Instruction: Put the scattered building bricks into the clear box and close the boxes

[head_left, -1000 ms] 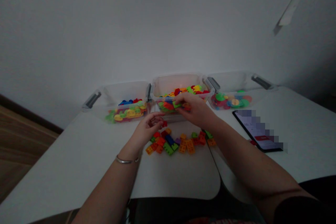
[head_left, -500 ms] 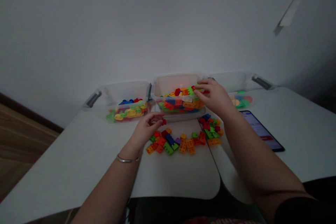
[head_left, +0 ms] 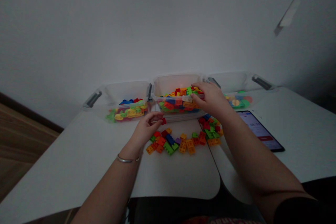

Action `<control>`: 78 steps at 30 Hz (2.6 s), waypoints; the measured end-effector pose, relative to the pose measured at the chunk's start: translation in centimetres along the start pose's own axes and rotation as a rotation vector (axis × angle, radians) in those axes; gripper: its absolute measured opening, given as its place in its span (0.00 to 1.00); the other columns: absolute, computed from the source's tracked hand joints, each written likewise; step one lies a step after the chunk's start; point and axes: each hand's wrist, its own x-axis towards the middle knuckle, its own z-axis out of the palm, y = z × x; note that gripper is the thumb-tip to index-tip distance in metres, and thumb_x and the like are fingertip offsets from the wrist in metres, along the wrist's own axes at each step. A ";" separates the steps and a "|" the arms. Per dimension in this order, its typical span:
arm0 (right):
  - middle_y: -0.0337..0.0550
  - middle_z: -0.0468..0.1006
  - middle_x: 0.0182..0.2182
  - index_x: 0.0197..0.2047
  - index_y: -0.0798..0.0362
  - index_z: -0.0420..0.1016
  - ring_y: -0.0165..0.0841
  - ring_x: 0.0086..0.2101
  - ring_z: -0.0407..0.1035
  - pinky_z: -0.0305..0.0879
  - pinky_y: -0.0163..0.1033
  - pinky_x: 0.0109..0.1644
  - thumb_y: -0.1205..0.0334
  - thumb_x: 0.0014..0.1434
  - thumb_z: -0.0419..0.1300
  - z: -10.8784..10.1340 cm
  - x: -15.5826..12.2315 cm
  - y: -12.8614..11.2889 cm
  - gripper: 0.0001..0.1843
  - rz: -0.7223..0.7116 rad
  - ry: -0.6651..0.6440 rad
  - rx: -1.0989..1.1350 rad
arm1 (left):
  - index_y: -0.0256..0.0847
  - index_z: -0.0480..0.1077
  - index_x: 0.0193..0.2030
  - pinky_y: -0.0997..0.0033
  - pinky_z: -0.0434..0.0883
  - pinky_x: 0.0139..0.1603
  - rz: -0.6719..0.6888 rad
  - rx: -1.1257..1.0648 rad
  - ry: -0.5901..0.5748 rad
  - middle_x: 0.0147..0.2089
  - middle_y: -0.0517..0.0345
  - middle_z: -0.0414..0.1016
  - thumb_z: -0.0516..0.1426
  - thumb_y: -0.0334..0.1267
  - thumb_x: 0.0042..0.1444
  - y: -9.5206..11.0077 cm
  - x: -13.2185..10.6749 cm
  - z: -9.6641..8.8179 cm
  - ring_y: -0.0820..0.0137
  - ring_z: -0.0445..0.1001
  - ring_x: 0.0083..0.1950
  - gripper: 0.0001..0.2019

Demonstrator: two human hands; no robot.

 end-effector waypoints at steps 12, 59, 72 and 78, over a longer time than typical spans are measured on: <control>0.48 0.82 0.45 0.45 0.51 0.76 0.41 0.48 0.73 0.66 0.48 0.55 0.64 0.63 0.58 -1.0 -1.2 -5.1 0.08 -0.265 0.008 0.286 | 0.40 0.72 0.50 0.69 0.76 0.43 0.014 -0.098 0.043 0.42 0.57 0.76 0.69 0.42 0.46 0.5 0.0 0.3 0.71 0.76 0.39 0.24; 0.45 0.80 0.35 0.41 0.49 0.75 0.42 0.37 0.72 0.66 0.49 0.45 0.60 0.60 0.60 -1.7 -0.3 -0.4 0.06 0.109 0.272 0.080 | 0.44 0.70 0.64 0.37 0.55 0.70 0.361 0.710 -0.405 0.64 0.39 0.68 0.73 0.52 0.40 -2.2 0.1 -2.0 0.45 0.61 0.67 0.43; 0.51 0.83 0.36 0.36 0.53 0.83 0.46 0.40 0.71 0.61 0.49 0.47 0.57 0.65 0.52 -1.3 0.0 1.1 0.19 0.216 0.018 -0.276 | 0.45 0.68 0.65 0.40 0.62 0.66 0.419 0.793 -0.396 0.61 0.42 0.69 0.71 0.49 0.46 -3.5 0.4 -1.5 0.48 0.65 0.64 0.38; 0.55 0.83 0.36 0.32 0.55 0.81 0.47 0.41 0.71 0.61 0.48 0.48 0.60 0.66 0.49 -1.5 0.2 0.0 0.21 0.187 -0.075 -0.333 | 0.45 0.70 0.62 0.40 0.63 0.65 0.441 0.767 -0.332 0.61 0.43 0.69 0.69 0.48 0.50 -4.0 0.6 -1.0 0.49 0.66 0.63 0.32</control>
